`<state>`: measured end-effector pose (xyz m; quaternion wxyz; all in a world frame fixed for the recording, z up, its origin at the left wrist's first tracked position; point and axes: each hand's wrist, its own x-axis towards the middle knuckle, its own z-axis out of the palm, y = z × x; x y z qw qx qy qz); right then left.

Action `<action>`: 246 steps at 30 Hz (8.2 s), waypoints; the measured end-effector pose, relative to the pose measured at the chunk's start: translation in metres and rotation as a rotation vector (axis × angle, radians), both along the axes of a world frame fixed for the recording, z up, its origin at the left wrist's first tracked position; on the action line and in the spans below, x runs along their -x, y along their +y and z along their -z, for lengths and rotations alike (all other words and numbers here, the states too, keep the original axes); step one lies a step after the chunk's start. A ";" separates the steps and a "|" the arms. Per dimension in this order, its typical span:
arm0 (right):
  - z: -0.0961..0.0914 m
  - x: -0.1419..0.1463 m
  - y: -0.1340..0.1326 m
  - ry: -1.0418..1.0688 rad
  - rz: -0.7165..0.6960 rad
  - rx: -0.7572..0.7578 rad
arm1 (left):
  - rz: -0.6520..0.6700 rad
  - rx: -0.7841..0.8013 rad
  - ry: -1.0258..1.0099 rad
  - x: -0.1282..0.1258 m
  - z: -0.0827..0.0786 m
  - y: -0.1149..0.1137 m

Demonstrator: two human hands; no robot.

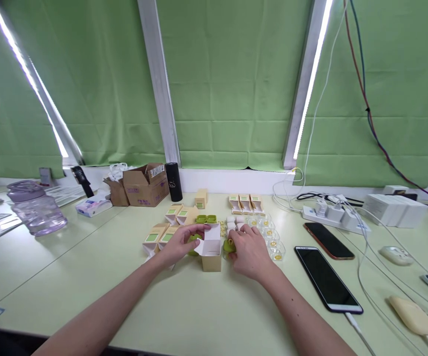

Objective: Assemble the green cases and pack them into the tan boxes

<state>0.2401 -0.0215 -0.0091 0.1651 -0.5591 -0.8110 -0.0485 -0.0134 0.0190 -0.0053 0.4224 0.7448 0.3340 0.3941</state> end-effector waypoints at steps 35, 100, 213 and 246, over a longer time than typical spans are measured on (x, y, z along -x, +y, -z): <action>0.016 0.016 -0.006 0.668 -0.298 -0.295 | 0.008 -0.004 -0.002 0.001 0.011 0.006; 0.022 0.036 -0.002 0.699 -0.281 -0.067 | -0.015 -0.013 0.041 -0.002 0.005 -0.001; 0.051 0.036 0.014 1.209 -0.108 0.285 | -0.097 -0.068 -0.054 -0.023 0.021 -0.013; 0.025 0.028 -0.008 1.015 -0.367 -0.052 | -0.084 -0.164 -0.003 -0.025 0.014 -0.014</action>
